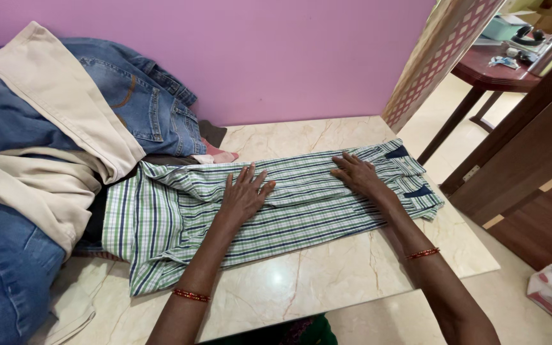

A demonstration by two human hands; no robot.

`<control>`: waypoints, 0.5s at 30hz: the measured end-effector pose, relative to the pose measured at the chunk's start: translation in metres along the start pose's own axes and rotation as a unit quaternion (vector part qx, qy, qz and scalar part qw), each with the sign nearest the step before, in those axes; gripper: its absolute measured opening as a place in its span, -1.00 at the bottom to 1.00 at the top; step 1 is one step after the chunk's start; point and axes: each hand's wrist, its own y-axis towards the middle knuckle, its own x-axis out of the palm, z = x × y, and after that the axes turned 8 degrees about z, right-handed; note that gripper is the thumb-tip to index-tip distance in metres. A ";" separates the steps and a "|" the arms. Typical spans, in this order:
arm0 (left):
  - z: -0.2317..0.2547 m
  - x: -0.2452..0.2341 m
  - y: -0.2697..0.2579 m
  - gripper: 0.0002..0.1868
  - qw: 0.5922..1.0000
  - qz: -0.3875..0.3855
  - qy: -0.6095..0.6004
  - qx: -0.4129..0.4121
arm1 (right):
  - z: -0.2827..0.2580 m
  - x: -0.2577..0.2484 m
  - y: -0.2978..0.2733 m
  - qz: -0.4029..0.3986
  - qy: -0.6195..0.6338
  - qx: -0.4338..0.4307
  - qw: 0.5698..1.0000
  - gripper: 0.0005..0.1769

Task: The person folds a green and white striped shirt on a marble table. They smooth the fabric, fold the sleeves and sides, and then fold the shirt into a compact rectangle.

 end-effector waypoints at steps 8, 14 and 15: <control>-0.025 0.003 0.018 -0.22 0.999 -0.021 0.008 -0.044 | 0.011 0.020 0.009 0.041 -0.005 0.021 0.999 -0.24; -0.026 0.002 0.005 -0.23 0.998 0.065 -0.005 -0.010 | 0.054 0.001 0.014 0.218 -0.122 0.077 0.965 -0.45; -0.026 0.003 0.004 -0.23 0.997 0.076 -0.007 -0.009 | 0.065 -0.008 0.015 0.282 -0.124 0.089 0.947 -0.47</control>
